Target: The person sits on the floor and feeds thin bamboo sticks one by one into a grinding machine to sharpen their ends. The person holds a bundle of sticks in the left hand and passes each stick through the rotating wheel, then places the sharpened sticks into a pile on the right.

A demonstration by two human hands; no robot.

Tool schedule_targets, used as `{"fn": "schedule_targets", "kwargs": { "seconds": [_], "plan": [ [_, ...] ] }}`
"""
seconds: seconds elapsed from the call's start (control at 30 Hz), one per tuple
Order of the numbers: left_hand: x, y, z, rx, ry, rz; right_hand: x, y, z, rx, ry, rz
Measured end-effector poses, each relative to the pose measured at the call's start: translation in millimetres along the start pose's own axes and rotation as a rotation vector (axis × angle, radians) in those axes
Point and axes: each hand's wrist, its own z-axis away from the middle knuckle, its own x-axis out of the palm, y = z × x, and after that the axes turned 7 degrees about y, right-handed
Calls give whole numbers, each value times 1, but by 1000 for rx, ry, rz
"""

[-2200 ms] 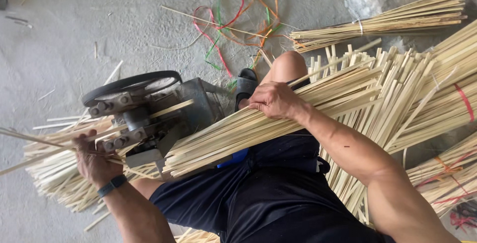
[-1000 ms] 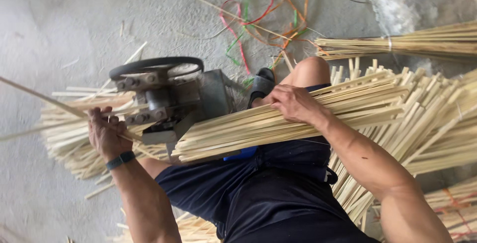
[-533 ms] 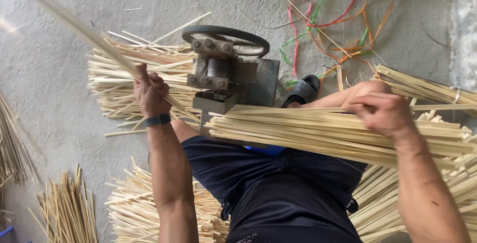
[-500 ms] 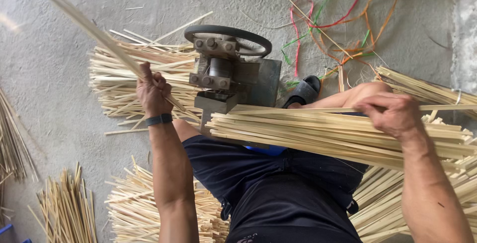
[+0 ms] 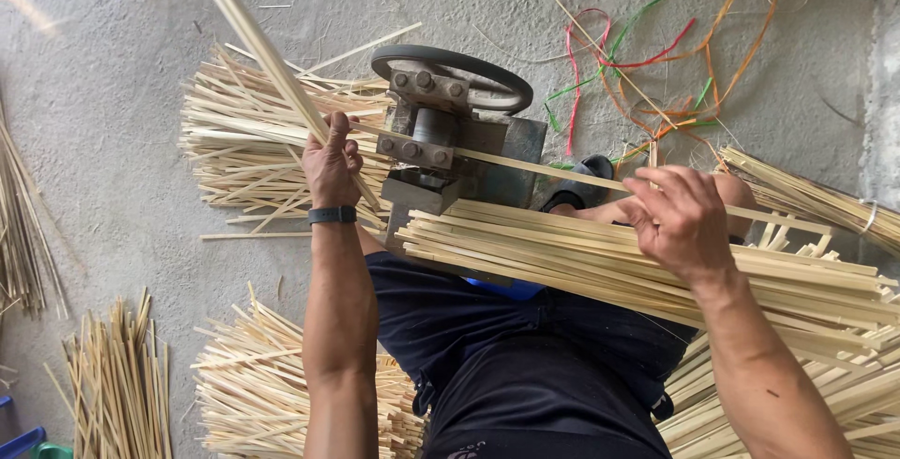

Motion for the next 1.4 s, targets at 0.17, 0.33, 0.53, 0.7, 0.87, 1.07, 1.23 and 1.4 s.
{"fn": "schedule_targets", "kwargs": {
  "seconds": [0.17,0.33,0.53,0.7,0.87,1.07,1.23,1.4],
  "plan": [
    [9,1,-4,-14,-32,44,21,-3,48,281,-352,-194],
    [16,-1,-10,-19,-15,31,31,15,72,424,-428,-208],
    [11,2,-13,-14,-45,60,21,26,70,419,-373,-286],
    [-13,19,-20,56,-52,130,-25,58,69,613,-336,-288],
    [-31,21,-24,60,13,250,-37,89,73,532,-303,-119],
    [-24,13,-12,69,41,118,-23,79,61,501,-248,12],
    [6,7,3,17,3,3,20,17,35,143,-150,-14],
    [12,0,1,-24,-42,25,18,-9,44,165,-235,-128]
  ]
}}
